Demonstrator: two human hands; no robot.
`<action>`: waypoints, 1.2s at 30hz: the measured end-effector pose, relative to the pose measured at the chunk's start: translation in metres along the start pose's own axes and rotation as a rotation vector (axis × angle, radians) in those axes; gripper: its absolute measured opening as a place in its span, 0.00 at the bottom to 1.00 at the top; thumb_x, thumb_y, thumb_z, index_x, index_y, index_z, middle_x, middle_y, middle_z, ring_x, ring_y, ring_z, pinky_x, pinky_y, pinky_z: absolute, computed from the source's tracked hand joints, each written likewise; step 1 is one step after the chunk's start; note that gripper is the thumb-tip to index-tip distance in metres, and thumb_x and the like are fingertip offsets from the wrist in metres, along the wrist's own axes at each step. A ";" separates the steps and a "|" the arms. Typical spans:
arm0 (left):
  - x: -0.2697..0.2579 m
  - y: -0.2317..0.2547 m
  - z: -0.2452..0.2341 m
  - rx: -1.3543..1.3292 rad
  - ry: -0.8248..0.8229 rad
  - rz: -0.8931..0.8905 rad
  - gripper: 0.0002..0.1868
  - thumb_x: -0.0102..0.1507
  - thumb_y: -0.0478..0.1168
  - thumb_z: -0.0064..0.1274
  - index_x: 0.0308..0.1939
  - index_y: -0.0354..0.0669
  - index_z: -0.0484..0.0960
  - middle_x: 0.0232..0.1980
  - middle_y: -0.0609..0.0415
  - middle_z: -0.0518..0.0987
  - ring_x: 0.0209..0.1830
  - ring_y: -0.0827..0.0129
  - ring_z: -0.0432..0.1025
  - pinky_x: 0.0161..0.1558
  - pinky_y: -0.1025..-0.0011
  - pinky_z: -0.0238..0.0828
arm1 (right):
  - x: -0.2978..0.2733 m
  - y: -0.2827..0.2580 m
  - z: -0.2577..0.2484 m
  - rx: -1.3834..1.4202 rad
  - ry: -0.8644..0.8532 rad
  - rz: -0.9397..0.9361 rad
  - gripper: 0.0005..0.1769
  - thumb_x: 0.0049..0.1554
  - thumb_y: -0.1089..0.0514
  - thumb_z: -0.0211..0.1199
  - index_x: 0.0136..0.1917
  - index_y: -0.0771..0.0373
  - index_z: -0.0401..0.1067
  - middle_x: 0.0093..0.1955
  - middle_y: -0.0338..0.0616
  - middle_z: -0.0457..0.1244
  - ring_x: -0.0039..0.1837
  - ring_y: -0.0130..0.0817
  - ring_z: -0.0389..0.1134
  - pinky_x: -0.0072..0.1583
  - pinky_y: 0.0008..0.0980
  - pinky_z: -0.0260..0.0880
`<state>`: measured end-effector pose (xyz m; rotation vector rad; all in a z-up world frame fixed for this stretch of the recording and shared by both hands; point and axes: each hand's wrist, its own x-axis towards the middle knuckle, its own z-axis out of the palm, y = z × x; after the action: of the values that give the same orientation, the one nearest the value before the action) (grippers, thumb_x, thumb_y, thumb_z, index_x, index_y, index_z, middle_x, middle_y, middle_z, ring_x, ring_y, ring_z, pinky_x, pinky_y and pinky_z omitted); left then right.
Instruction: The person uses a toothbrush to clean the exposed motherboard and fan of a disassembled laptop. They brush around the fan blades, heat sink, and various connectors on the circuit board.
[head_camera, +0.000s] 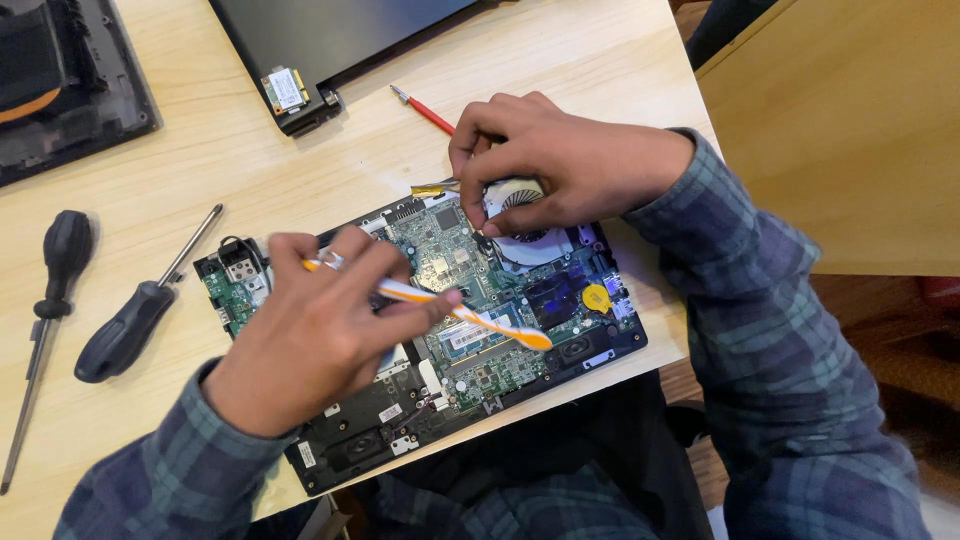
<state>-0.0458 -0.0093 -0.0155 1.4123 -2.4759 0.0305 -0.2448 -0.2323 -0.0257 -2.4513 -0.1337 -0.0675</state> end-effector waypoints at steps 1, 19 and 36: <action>-0.001 0.000 0.001 -0.001 -0.005 0.002 0.22 0.63 0.32 0.57 0.55 0.66 0.81 0.43 0.50 0.72 0.38 0.57 0.64 0.36 0.54 0.52 | 0.000 0.001 0.001 0.004 0.004 0.001 0.06 0.57 0.54 0.70 0.47 0.44 0.76 0.56 0.36 0.56 0.63 0.36 0.59 0.66 0.46 0.47; 0.011 0.029 0.002 0.037 -0.049 -0.074 0.34 0.50 0.29 0.59 0.59 0.62 0.80 0.42 0.51 0.68 0.42 0.54 0.65 0.33 0.52 0.54 | -0.001 0.004 0.003 -0.011 0.014 -0.008 0.06 0.58 0.54 0.70 0.48 0.43 0.76 0.56 0.36 0.55 0.61 0.38 0.59 0.65 0.46 0.49; -0.007 -0.015 -0.004 0.101 -0.068 -0.094 0.37 0.54 0.30 0.61 0.64 0.68 0.76 0.47 0.50 0.72 0.40 0.56 0.66 0.36 0.54 0.52 | -0.001 0.002 0.003 -0.008 0.006 0.010 0.06 0.57 0.54 0.70 0.48 0.44 0.76 0.55 0.36 0.55 0.62 0.37 0.59 0.65 0.46 0.49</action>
<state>-0.0291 -0.0100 -0.0152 1.5952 -2.4906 0.0899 -0.2455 -0.2321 -0.0291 -2.4591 -0.1195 -0.0709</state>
